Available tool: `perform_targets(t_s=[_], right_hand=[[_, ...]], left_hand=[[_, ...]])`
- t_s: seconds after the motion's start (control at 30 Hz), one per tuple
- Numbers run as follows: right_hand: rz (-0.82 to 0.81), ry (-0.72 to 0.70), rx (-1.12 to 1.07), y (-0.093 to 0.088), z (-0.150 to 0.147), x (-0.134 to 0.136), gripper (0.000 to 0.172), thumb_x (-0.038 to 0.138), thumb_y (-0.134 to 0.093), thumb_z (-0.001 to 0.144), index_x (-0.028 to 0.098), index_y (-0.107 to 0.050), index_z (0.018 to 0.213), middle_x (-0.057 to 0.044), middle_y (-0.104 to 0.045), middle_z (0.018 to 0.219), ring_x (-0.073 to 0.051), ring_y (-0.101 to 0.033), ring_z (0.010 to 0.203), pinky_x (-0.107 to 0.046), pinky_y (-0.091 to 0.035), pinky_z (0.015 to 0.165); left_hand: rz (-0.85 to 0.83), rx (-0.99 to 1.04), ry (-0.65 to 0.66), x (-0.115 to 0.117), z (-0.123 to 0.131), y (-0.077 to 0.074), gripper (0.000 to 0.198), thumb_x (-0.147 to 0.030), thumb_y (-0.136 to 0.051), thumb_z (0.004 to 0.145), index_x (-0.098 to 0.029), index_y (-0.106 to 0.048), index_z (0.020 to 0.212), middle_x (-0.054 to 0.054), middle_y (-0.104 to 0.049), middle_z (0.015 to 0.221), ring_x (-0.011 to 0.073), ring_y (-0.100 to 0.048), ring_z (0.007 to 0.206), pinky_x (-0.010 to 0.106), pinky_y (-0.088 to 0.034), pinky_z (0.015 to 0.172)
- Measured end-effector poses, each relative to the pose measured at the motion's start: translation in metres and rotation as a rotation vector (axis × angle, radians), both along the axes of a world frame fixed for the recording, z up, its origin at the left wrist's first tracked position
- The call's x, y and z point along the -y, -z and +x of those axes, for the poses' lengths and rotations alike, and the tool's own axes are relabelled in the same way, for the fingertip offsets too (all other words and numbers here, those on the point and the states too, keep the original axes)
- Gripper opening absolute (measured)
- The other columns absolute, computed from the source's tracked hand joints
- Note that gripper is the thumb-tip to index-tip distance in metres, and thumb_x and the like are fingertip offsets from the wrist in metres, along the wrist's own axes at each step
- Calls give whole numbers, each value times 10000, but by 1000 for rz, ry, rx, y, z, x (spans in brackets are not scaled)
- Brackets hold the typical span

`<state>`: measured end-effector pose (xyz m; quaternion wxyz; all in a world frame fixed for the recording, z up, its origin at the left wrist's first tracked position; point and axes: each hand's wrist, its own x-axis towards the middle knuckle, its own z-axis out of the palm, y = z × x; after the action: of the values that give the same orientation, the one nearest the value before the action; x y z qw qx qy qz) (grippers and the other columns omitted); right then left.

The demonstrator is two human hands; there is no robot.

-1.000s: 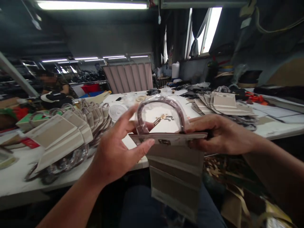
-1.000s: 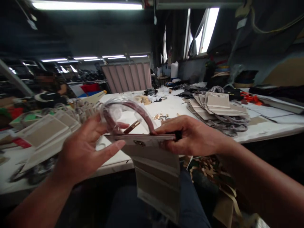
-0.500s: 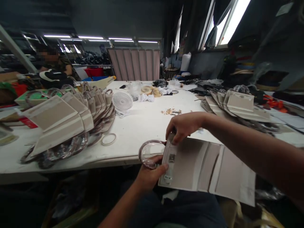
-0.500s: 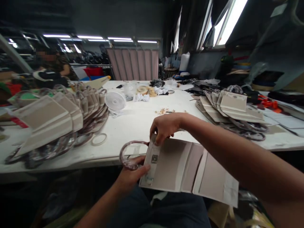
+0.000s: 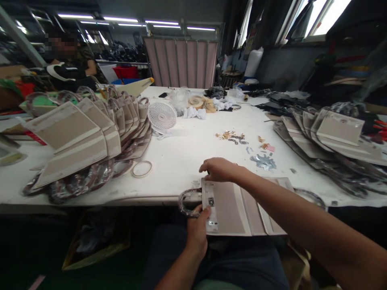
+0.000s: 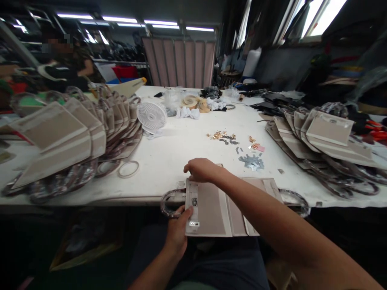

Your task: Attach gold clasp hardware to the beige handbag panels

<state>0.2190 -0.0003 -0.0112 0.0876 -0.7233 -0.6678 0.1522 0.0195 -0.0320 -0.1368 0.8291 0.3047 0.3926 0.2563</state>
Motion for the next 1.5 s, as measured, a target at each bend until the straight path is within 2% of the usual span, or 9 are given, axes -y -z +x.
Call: perform_targets(t_s=[0.13, 0.3, 0.47, 0.7, 0.9, 1.03, 1.17, 1.3, 1.5], right_hand=[[479, 219, -548, -7, -24, 38, 135, 253, -681, 920, 211, -802, 963, -31, -773, 878, -174, -674, 743, -292, -521, 702], [712, 535, -1176, 24, -52, 64, 282, 448, -713, 940, 186, -717, 835, 15, -630, 631, -116, -504, 459, -242, -399, 437], [1014, 634, -1409, 60, -57, 66, 416, 423, -698, 942, 205, -516, 638, 10, -594, 638, -120, -505, 480, -252, -410, 459], [1121, 820, -1603, 65, -42, 66, 502, 499, -664, 932, 220, -385, 620, 61, -441, 559, -99, -416, 432, -251, -426, 456], [1093, 901, -1730, 63, -41, 54, 489, 441, -722, 851, 221, -364, 600, 81, -394, 533, -83, -339, 402, -230, -336, 402], [928, 696, -1419, 54, -62, 49, 431, 410, -625, 938, 223, -442, 595, 52, -466, 532, -109, -397, 426, -253, -319, 424], [534, 385, -940, 37, -77, 29, 476, 433, -688, 894, 205, -464, 542, 41, -466, 522, -109, -418, 509, -254, -316, 504], [289, 413, -954, 12, -73, 4, 513, 510, -631, 904, 207, -466, 524, 48, -451, 465, -102, -397, 466, -248, -300, 475], [280, 318, -969, 5, -83, -4, 516, 491, -605, 930, 202, -493, 517, 42, -465, 459, -99, -399, 456, -246, -291, 470]], left_hand=[[-55, -9, -9, -1, 7, -4, 406, -387, -908, 598, -129, -725, 852, 52, -741, 693, 205, -699, 624, 280, -532, 615], [-57, -29, -6, -3, 10, -12, 356, -370, -878, 622, -137, -713, 834, 34, -728, 680, 191, -689, 619, 282, -540, 638], [-101, -61, 21, -8, 10, -15, 351, -349, -890, 585, -137, -723, 809, 40, -728, 671, 186, -671, 593, 282, -528, 608], [-96, -72, 57, -11, 10, -15, 351, -354, -866, 612, -122, -768, 857, 46, -732, 680, 175, -654, 595, 264, -506, 583], [-93, -56, 86, -13, 10, -11, 368, -378, -850, 638, -122, -768, 889, 38, -725, 679, 161, -637, 603, 264, -515, 619], [-106, -37, 120, -15, 8, -8, 354, -375, -851, 651, -127, -758, 885, 44, -733, 712, 180, -657, 639, 273, -515, 633], [-31, -51, 90, -18, 8, -8, 300, -378, -855, 674, -139, -742, 816, 37, -730, 732, 182, -665, 684, 263, -504, 651], [-32, -44, 90, -18, 7, -9, 309, -359, -849, 641, -128, -752, 821, 55, -736, 724, 204, -670, 669, 296, -517, 661], [-20, 0, 59, -15, 6, -7, 331, -385, -860, 633, -121, -745, 797, 58, -716, 718, 196, -645, 657, 291, -494, 627]])
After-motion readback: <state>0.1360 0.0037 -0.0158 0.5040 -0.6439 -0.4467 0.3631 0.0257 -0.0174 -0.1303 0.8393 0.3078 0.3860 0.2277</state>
